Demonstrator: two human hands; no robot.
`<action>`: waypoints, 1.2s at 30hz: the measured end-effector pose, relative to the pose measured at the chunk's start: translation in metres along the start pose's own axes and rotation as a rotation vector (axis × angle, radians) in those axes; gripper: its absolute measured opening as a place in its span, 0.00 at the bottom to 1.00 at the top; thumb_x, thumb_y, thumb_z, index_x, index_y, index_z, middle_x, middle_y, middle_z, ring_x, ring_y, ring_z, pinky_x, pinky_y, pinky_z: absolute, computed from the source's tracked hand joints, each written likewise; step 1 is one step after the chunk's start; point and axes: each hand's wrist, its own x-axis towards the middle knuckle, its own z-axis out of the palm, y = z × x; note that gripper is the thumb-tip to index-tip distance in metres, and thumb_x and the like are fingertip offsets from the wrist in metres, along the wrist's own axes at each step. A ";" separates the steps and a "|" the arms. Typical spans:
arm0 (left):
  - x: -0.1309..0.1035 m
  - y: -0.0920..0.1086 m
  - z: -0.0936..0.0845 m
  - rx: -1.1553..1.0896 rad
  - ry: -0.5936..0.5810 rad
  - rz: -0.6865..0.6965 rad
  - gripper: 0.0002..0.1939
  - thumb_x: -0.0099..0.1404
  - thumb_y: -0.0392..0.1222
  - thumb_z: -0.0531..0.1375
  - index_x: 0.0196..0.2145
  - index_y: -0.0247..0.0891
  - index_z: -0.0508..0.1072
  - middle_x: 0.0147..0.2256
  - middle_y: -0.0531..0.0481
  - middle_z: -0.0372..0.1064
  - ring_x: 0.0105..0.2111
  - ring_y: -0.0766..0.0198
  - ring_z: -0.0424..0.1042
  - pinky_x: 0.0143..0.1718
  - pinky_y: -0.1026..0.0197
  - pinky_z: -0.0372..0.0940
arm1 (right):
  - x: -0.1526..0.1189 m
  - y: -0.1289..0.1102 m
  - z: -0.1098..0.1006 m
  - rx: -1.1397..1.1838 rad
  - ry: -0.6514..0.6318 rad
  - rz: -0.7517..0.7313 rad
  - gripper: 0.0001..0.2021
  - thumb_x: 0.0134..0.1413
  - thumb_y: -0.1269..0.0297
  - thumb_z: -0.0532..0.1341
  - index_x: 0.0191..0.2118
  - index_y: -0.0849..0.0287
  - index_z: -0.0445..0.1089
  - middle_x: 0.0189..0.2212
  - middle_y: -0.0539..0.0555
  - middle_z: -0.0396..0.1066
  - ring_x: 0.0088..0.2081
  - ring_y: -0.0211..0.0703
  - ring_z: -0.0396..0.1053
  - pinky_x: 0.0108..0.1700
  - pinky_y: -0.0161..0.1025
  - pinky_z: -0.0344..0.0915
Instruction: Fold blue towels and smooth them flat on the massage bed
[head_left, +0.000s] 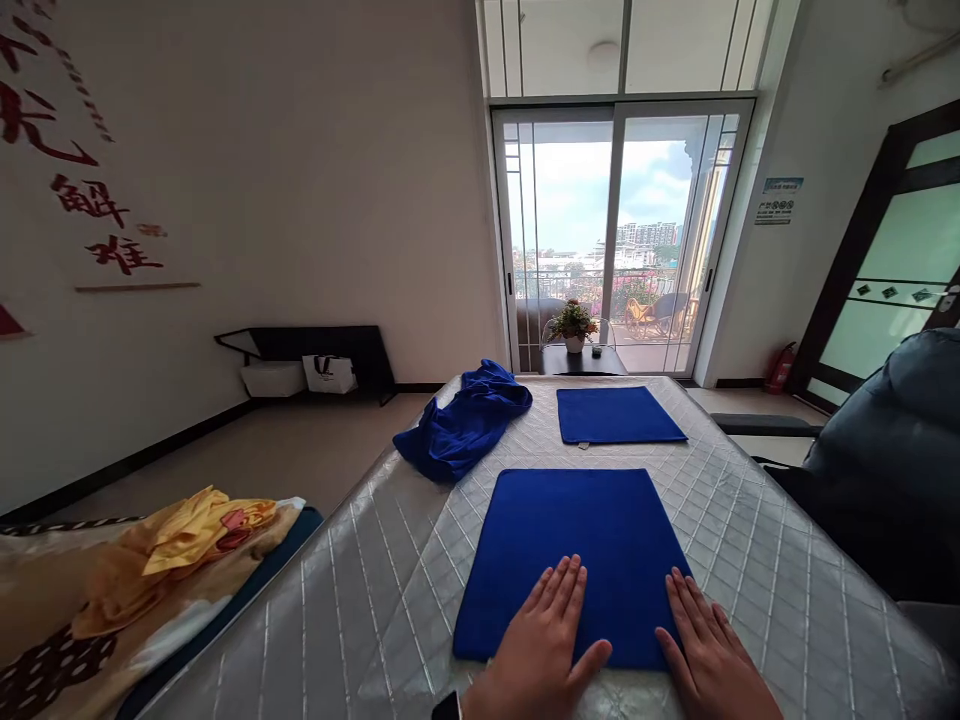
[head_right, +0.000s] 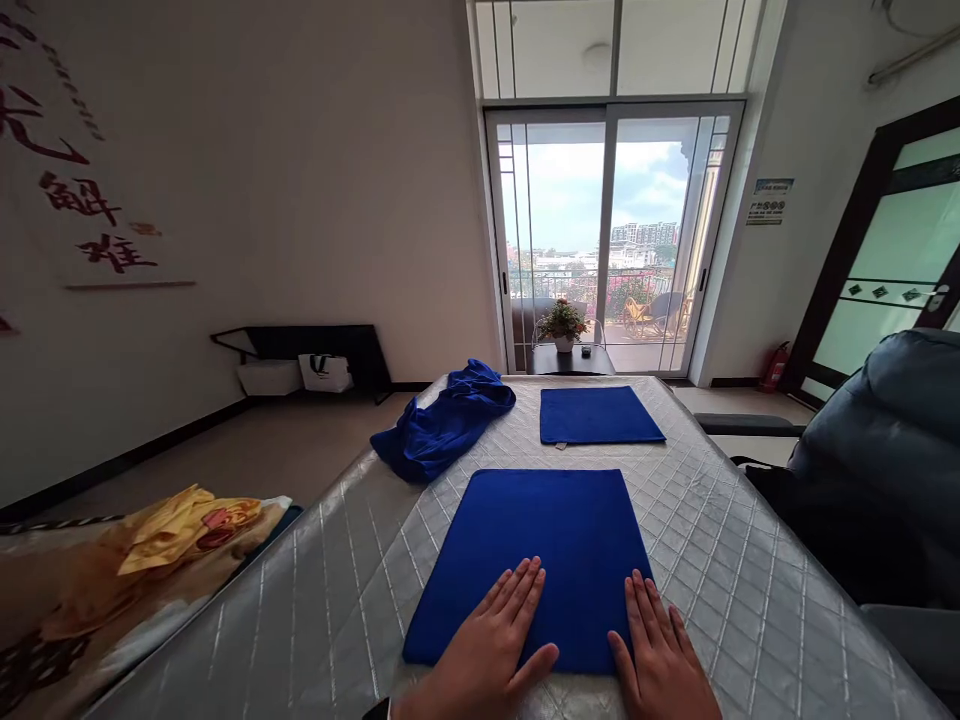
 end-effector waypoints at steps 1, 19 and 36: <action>0.009 0.014 0.003 -0.024 0.009 0.069 0.38 0.76 0.62 0.45 0.74 0.40 0.40 0.72 0.45 0.40 0.71 0.53 0.46 0.70 0.48 0.52 | 0.000 0.001 0.002 0.007 0.018 -0.004 0.34 0.68 0.46 0.43 0.71 0.63 0.54 0.72 0.57 0.44 0.72 0.54 0.45 0.71 0.58 0.48; -0.035 -0.039 0.009 0.093 0.005 -0.108 0.35 0.77 0.59 0.45 0.72 0.46 0.32 0.72 0.48 0.40 0.71 0.53 0.49 0.69 0.47 0.54 | -0.001 0.007 0.015 0.042 0.066 0.004 0.36 0.66 0.40 0.43 0.69 0.57 0.59 0.71 0.54 0.48 0.71 0.56 0.47 0.70 0.61 0.49; -0.079 -0.065 0.017 0.178 0.177 -0.188 0.41 0.75 0.62 0.49 0.72 0.47 0.28 0.71 0.48 0.45 0.68 0.50 0.57 0.65 0.49 0.61 | 0.007 0.019 0.002 -0.030 0.063 -0.064 0.33 0.68 0.44 0.41 0.69 0.55 0.61 0.71 0.54 0.49 0.72 0.54 0.47 0.70 0.58 0.51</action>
